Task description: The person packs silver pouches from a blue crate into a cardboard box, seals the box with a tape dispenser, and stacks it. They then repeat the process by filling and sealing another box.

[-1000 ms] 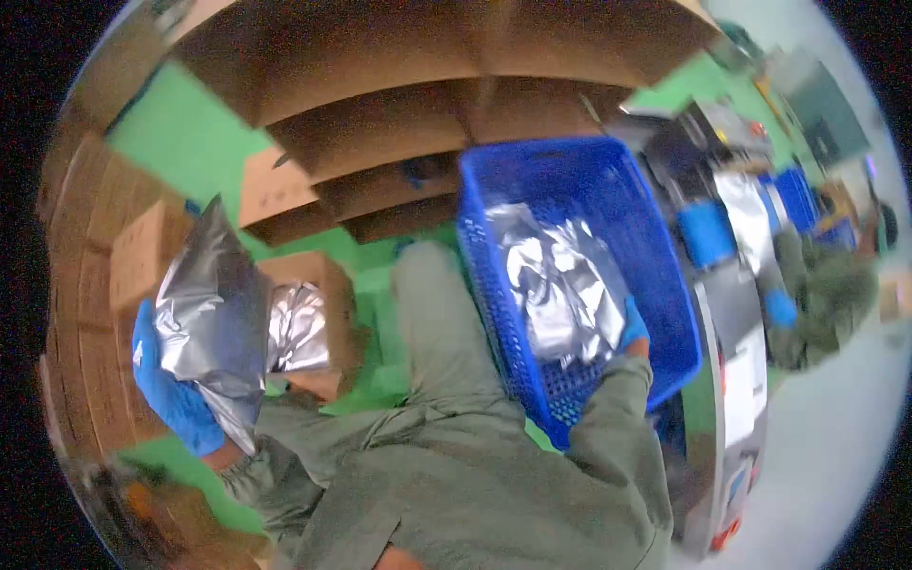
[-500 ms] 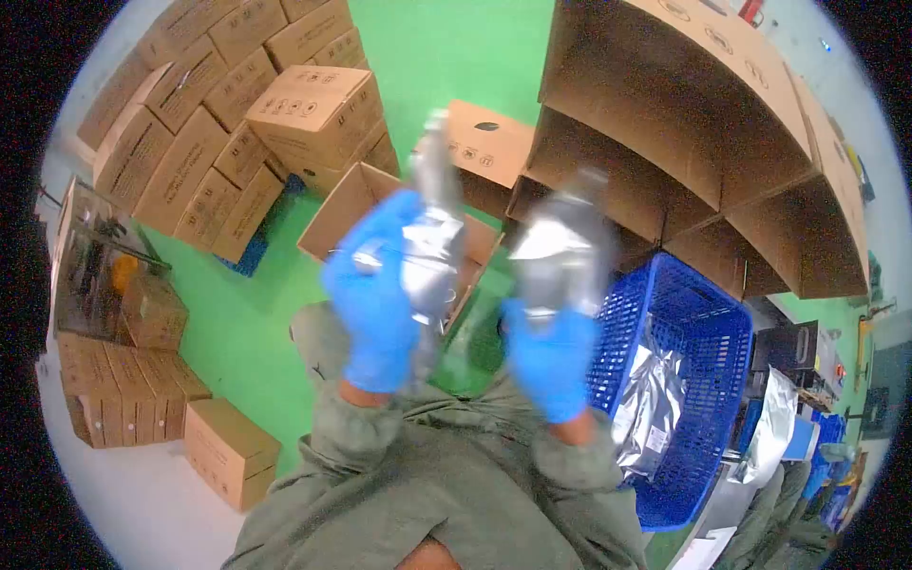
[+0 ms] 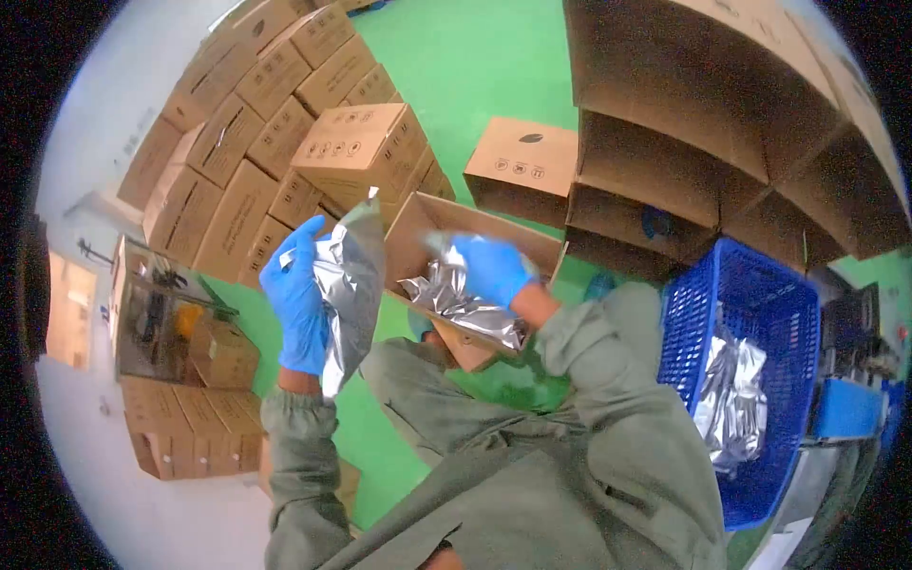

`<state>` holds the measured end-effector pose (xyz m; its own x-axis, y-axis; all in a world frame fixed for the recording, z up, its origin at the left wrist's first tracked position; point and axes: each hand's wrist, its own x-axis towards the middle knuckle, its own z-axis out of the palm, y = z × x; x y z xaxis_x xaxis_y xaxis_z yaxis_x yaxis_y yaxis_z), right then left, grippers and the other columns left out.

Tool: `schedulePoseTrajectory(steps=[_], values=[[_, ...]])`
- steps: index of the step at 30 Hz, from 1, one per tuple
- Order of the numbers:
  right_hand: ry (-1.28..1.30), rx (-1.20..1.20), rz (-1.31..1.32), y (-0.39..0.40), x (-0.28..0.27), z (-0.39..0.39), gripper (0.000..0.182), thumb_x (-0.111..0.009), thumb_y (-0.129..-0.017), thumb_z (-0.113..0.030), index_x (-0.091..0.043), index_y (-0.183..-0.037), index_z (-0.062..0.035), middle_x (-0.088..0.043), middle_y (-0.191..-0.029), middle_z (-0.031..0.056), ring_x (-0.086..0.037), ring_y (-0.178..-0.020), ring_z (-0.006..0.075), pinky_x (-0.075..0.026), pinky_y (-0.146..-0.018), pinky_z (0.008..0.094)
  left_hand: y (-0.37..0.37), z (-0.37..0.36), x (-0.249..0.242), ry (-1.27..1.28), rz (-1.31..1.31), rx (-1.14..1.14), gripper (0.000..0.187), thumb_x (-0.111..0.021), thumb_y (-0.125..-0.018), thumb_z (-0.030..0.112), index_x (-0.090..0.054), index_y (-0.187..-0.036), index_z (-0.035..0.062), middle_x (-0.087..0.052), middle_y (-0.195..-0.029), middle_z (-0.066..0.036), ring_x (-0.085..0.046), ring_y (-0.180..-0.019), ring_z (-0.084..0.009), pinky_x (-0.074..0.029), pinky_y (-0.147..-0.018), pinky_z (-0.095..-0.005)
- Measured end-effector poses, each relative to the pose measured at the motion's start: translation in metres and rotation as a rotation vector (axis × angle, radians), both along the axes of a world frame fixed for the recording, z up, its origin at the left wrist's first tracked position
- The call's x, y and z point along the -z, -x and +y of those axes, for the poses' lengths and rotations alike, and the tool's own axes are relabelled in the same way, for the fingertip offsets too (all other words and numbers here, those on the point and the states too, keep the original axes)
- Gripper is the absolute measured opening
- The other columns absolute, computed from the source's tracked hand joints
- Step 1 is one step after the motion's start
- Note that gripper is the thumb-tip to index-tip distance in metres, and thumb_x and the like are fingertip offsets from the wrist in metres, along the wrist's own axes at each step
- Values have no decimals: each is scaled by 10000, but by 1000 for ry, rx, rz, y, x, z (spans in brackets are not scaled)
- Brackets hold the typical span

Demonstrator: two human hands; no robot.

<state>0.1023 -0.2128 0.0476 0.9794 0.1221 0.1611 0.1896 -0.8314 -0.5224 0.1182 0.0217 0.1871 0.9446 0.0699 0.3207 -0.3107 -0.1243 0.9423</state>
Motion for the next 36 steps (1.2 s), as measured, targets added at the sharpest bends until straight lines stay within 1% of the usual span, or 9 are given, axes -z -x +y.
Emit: schedulePoseTrajectory(steps=[3, 8, 13, 20, 23, 24, 26, 31, 36], values=[[49, 10, 300, 61, 78, 37, 721, -714, -684, -611, -625, -1067, -7, -652, -908, 205, -647, -888, 363, -512, -802, 447, -38, -6, -16, -254, 24, 247, 225, -586, -951, 116, -691, -1078, -38, -709, -984, -75, -633, -897, -109, -502, -776, -255], [-29, 104, 229, 85, 131, 50, 354, -630, -828, -360, -626, -930, -21, -661, -886, 201, -655, -828, 370, -517, -722, 479, -115, -36, -44, -983, 168, 649, 303, -607, -934, 260, -710, -1066, 7, -718, -962, -71, -626, -883, -106, -486, -801, -271], [-100, 167, 225, 78, 125, 36, 354, -641, -812, -370, -634, -873, -21, -662, -828, 194, -659, -770, 362, -520, -697, 471, -178, -81, -13, -1093, 15, 895, 292, -615, -922, 275, -728, -1000, 18, -733, -891, -103, -665, -825, -171, -511, -763, -328], [-181, 129, 290, 75, 120, 26, 366, -634, -824, -391, -660, -879, -29, -664, -817, 197, -654, -763, 373, -520, -684, 466, -86, -53, 219, -1134, -22, 919, 407, -619, -887, 362, -656, -1174, 76, -683, -1049, -185, -663, -973, -320, -483, -892, -411], [-247, 119, 295, 82, 125, 36, 374, -625, -836, -408, -671, -877, -39, -663, -835, 205, -655, -795, 363, -517, -697, 457, -85, -63, 244, -1533, 272, 1089, 539, -620, -878, 419, -597, -1239, 18, -648, -1149, -212, -621, -1076, -355, -448, -965, -393], [-257, 103, 316, 87, 122, 41, 374, -625, -836, -408, -671, -877, -39, -663, -835, 205, -655, -795, 363, -517, -697, 457, -87, -51, 244, -930, 504, 865, 629, -649, -851, 453, -558, -1259, -17, -656, -1122, -220, -624, -1057, -363, -446, -971, -413], [-242, 28, 328, 88, 107, 38, 327, -616, -852, -354, -666, -848, -31, -657, -871, 190, -641, -836, 360, -510, -750, 456, -97, -49, 239, -1106, 194, 626, 705, -659, -837, 492, -499, -1324, 8, -615, -1201, -235, -589, -1126, -349, -447, -981, -404], [-416, 240, 278, 95, 75, -53, 227, -621, -854, -296, -647, -856, -71, -627, -859, 174, -616, -818, 365, -491, -727, 464, -101, -48, 283, -1764, 566, 694, 1549, -760, -412, 799, 41, -1522, 74, 68, -1549, -296, 63, -1397, -556, -171, -1062, -706], [-49, 185, 508, 107, 87, -135, 365, -713, -774, -391, -603, -819, -46, -611, -805, 189, -613, -791, 383, -487, -718, 488, -82, -83, 270, -1791, 652, 578, 1614, -813, -405, 751, 188, -1496, 108, 110, -1501, -381, 53, -1375, -595, -127, -1053, -717]])
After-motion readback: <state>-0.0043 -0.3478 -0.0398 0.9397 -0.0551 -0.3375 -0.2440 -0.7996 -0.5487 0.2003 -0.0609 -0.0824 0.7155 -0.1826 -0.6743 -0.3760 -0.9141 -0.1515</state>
